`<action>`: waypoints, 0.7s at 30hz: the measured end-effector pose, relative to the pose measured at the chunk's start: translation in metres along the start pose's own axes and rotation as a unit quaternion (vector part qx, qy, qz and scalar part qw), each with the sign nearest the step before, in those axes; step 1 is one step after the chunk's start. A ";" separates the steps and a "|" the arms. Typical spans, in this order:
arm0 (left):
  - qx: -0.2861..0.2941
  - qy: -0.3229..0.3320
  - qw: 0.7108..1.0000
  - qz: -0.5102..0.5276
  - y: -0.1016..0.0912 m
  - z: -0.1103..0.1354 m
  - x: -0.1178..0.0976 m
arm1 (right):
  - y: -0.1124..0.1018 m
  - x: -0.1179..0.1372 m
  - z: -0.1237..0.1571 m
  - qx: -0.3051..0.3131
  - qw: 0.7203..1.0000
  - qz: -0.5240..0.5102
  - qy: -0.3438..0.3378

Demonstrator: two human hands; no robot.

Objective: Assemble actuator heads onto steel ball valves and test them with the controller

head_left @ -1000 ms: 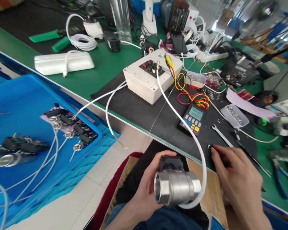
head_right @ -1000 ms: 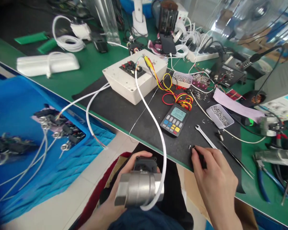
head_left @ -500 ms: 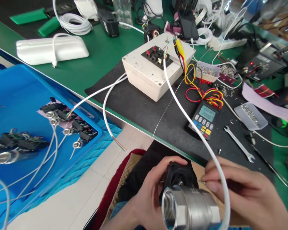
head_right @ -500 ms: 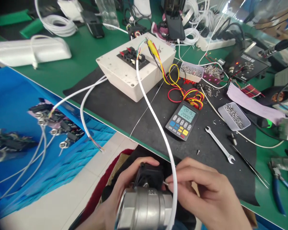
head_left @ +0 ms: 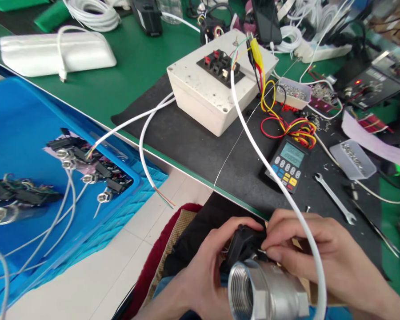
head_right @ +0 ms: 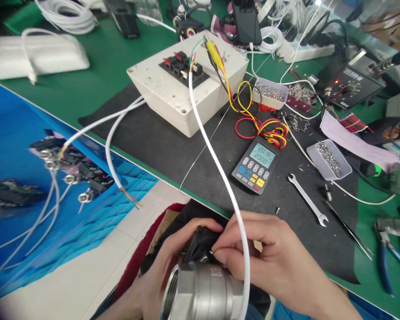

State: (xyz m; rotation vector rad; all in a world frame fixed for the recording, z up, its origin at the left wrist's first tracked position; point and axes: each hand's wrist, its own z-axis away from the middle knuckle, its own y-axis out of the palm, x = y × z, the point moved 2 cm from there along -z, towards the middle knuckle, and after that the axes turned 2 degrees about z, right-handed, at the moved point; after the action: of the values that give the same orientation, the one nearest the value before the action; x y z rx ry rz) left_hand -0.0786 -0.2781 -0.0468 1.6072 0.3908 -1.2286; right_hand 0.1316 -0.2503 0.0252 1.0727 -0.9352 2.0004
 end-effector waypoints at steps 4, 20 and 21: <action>0.015 0.003 1.000 -0.010 0.000 0.002 0.003 | 0.001 0.005 -0.003 0.009 0.999 0.035 -0.029; -0.044 -0.129 0.987 0.090 -0.004 0.004 -0.001 | -0.056 -0.050 0.054 -0.304 0.875 0.376 -0.006; -0.036 -0.132 0.986 0.091 -0.004 0.002 -0.002 | -0.054 -0.054 0.054 -0.309 0.871 0.382 -0.004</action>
State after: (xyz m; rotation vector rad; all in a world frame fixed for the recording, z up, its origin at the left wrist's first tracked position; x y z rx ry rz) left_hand -0.0839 -0.2778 -0.0474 1.3649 0.1156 -1.2507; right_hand 0.2203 -0.2790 0.0150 0.3512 -2.0631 1.9929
